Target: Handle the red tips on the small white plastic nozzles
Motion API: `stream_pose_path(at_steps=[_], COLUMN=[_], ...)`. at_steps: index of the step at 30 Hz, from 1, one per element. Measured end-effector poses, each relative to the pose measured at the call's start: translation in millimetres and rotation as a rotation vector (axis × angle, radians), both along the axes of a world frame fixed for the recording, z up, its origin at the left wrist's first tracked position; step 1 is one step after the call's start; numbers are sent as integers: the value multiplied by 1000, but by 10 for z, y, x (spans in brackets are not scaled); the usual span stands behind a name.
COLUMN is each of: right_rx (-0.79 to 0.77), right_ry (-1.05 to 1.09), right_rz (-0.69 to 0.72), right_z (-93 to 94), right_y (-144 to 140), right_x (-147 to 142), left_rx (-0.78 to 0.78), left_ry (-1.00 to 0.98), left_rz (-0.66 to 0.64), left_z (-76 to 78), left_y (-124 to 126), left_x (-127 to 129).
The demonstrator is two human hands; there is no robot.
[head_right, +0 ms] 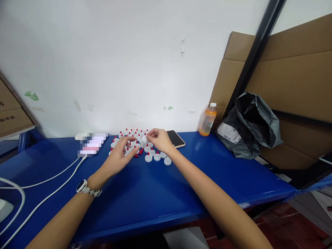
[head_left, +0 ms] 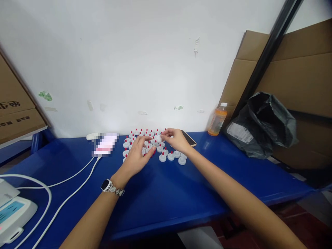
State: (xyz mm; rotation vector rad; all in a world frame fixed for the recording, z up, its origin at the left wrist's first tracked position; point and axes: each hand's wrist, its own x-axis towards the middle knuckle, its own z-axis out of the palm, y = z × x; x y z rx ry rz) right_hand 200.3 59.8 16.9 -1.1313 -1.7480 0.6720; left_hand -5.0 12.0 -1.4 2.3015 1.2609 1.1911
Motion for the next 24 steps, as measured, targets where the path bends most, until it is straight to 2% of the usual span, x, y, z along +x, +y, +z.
stream_pose_path(at_steps=[3,5,7,9,11,13,17,24], right_rx=[-76,-59,43,187,305,368,427,447], right_ry=[188,189,56,-219,-525,-728,-852,-925], right_rz=[190,190,97,14,-4,-25,-118,26], right_z=[-26,-74,-131,-183,-217,-230,-227,-281], right_y=[-219,-299,-347,-380,-400,-396,-326,-229], right_x=[-180,-247,-244,-187,-115,-68,-104,-265], left_rx=[-41,-99,-132,-134,-139,-147,-146,-141], left_ry=[-18,-30,-41,-54,-58,-54,-27,18], left_rz=[-69,-70,-21,22,36,41,47,32], left_z=[34,49,57,60,62,64,74,84], left_y=[-28,-28,-10,15,34,40,29,11], left_x=[-16,-42,-89,-147,-193,-216,-207,-190])
